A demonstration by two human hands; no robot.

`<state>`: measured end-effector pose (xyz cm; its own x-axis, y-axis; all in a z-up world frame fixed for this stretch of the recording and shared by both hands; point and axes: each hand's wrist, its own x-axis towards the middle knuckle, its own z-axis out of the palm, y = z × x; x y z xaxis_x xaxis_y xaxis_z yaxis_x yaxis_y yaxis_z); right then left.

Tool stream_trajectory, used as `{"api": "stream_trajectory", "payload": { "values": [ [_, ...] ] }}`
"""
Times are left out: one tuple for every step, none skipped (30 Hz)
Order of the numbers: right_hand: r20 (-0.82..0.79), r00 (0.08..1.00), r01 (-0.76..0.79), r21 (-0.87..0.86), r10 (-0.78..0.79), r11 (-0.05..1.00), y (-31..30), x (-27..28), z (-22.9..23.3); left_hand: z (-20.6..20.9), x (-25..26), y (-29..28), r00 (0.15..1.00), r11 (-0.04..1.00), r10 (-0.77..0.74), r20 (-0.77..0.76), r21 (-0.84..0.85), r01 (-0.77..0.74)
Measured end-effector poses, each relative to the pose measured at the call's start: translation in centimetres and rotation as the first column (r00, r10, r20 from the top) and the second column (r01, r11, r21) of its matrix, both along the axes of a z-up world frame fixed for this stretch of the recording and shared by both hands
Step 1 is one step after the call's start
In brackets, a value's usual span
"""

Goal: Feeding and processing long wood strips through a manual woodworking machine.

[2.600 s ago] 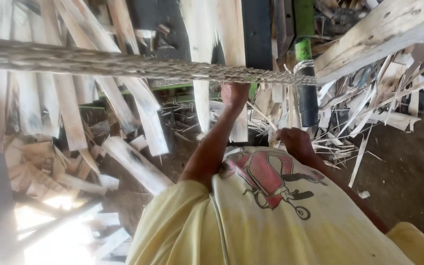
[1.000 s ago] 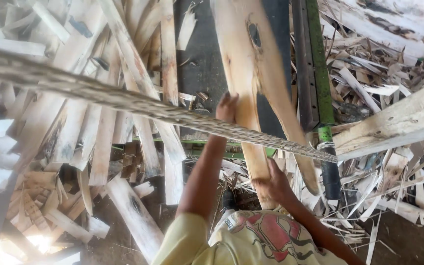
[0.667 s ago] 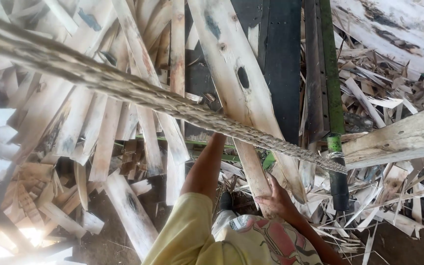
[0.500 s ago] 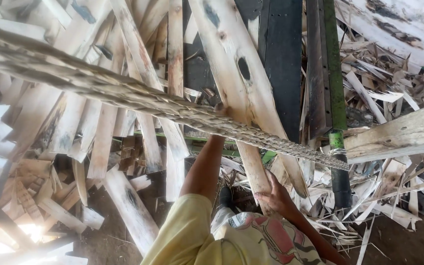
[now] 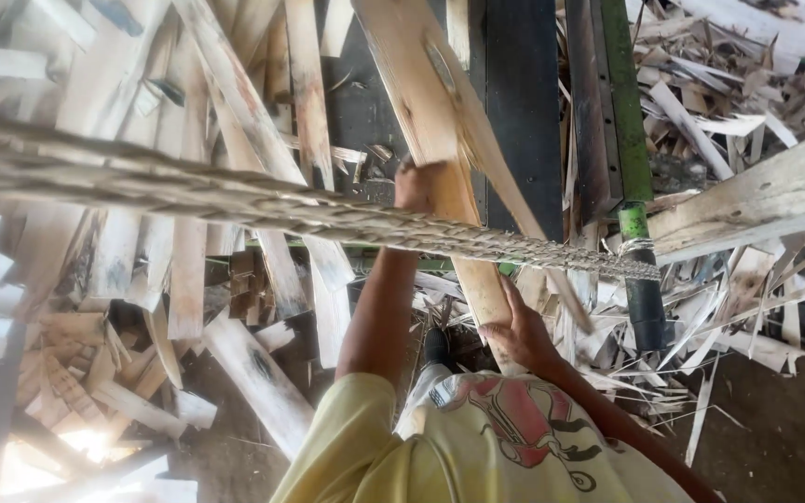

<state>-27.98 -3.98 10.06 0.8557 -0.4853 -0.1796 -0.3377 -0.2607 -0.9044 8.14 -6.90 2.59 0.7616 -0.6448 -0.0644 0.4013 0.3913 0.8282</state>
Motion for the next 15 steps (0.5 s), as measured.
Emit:
{"api": "stream_trajectory", "payload": {
  "values": [
    [0.039,0.999,0.032,0.000,-0.032,0.999,-0.7,1.1,1.0,0.7,1.3,-2.0,0.999,1.000,-0.012,-0.035,-0.015,0.012],
    [0.041,0.998,0.043,0.007,-0.043,0.999,-1.8,1.7,0.8,4.8,1.7,-2.1,0.999,1.000,-0.023,-0.033,-0.009,0.023],
    [-0.010,0.999,0.040,-0.013,-0.040,0.999,-2.0,1.4,0.5,8.3,1.2,-1.4,0.996,0.999,-0.016,-0.083,0.036,0.019],
    [-0.061,0.997,0.035,-0.033,-0.037,0.999,-2.1,1.1,0.0,11.7,0.9,-0.8,0.991,0.996,-0.007,-0.132,0.083,0.018],
    [-0.068,0.997,0.045,-0.019,-0.046,0.999,-2.2,1.0,0.1,11.9,0.9,-0.4,0.990,0.995,-0.015,-0.139,0.097,0.029],
    [-0.055,0.998,0.034,-0.132,-0.041,0.991,-2.2,1.0,0.1,12.2,1.0,0.1,0.982,0.995,-0.004,-0.189,0.095,0.022],
    [-0.031,0.999,0.023,-0.252,-0.032,0.968,-2.7,1.6,0.3,13.0,1.7,0.2,0.974,0.996,0.009,-0.227,0.087,0.011],
    [-0.027,0.999,0.031,-0.245,-0.039,0.969,-2.9,1.7,0.5,12.3,2.7,0.4,0.975,0.995,0.003,-0.223,0.093,0.018],
    [0.028,0.999,0.024,-0.285,-0.017,0.958,-2.9,1.4,0.7,11.3,3.3,0.7,0.974,0.999,0.013,-0.228,0.050,-0.001],
    [0.082,0.997,0.020,-0.324,0.007,0.946,-3.0,1.1,0.8,10.2,4.0,1.0,0.972,1.000,0.022,-0.234,0.007,-0.021],
    [0.074,0.997,0.023,-0.316,0.001,0.948,-3.0,0.4,-0.3,8.0,4.1,1.7,0.970,1.000,0.019,-0.241,0.016,-0.015],
    [0.045,0.999,0.034,-0.319,-0.021,0.947,-3.0,-0.2,-1.3,5.8,4.2,2.4,0.972,0.997,0.078,-0.223,0.026,-0.074],
    [0.019,0.999,0.044,-0.325,-0.040,0.945,-3.2,-0.6,-2.3,3.7,4.5,3.1,0.970,0.990,0.139,-0.202,0.032,-0.135],
    [0.013,0.999,0.045,-0.320,-0.043,0.946,-3.3,-1.4,-3.8,1.7,4.2,3.9,0.969,0.990,0.137,-0.206,0.038,-0.132],
    [-0.018,0.999,0.036,-0.304,-0.043,0.952,-3.5,-2.1,-5.4,-0.2,4.0,4.7,0.955,0.976,0.207,-0.212,0.114,-0.187]
  ]
}}
